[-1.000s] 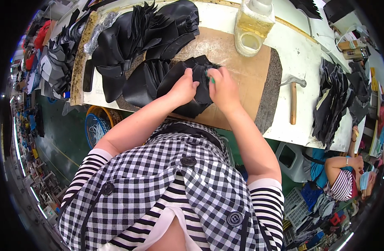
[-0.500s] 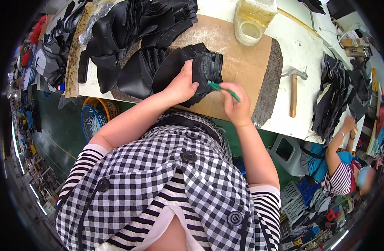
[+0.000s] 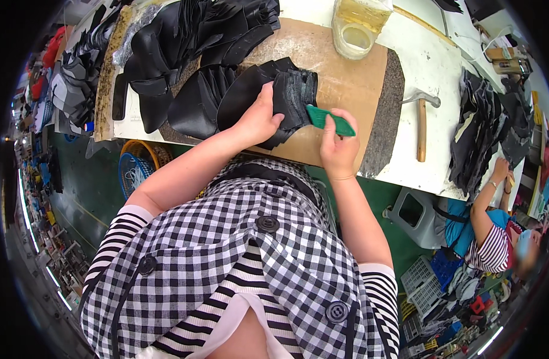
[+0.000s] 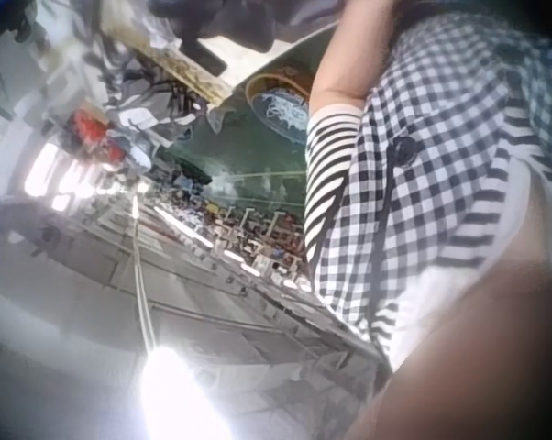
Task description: Applying glue to black shoe components using a brush at a manufacturing workbench.
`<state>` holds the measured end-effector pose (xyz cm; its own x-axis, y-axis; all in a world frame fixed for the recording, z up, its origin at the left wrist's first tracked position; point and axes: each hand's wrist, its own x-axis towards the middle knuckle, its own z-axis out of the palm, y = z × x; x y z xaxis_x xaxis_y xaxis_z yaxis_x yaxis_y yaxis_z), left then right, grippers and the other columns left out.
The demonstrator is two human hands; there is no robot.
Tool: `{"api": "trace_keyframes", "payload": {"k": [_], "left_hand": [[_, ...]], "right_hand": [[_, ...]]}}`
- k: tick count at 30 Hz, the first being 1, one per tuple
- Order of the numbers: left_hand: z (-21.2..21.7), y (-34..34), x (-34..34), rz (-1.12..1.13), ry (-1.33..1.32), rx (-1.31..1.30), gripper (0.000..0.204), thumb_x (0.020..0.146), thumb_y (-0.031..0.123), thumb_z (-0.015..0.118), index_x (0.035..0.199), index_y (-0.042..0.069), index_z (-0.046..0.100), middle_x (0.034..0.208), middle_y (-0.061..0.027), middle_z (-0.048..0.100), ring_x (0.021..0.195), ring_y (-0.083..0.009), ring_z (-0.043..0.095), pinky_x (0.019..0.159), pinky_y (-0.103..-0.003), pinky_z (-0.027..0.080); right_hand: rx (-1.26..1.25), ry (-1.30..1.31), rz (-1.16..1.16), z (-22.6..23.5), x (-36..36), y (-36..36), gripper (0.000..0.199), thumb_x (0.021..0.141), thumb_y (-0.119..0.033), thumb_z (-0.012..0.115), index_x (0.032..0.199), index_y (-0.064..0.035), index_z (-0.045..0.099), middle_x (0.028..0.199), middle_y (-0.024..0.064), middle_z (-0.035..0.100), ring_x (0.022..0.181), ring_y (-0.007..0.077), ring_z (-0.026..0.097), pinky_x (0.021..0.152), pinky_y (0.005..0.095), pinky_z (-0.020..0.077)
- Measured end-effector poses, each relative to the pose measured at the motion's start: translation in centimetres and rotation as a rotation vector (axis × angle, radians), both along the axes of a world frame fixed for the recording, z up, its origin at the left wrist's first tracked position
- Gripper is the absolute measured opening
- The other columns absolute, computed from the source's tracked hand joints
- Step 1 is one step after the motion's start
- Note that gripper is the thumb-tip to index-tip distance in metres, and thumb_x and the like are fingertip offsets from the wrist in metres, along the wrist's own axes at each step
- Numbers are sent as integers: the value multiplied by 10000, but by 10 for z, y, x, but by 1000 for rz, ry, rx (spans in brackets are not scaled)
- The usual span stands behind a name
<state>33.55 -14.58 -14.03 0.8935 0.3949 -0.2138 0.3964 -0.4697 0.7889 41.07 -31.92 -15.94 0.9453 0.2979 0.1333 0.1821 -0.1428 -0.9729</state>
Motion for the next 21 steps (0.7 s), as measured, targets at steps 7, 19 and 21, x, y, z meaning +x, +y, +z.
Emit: {"api": "trace_keyframes", "payload": {"k": [7,19,21], "left_hand": [[29,33,-71,243,-310,112,491,805,24,594,1264,-2,422,1107,-167,493,927,-269,532,824,-355,452],[10,105,-76,744,-72,-306,374,817,288,671,995,-30,587,875,-117,653,775,-187,609,711,-326,482],[51,112,-100,750,-111,45,240,884,203,594,996,-7,567,873,-79,640,792,-152,612,697,-284,491]], "right_hand": [[-121,27,116,17,1,15,136,863,-46,604,999,-40,606,955,112,627,910,242,612,823,318,472],[-265,-333,368,24,13,46,159,844,-36,611,995,-78,581,912,128,588,845,308,597,734,342,473],[-258,-337,339,23,12,44,156,841,-40,615,990,-79,585,914,126,589,841,309,598,734,345,474]]}}
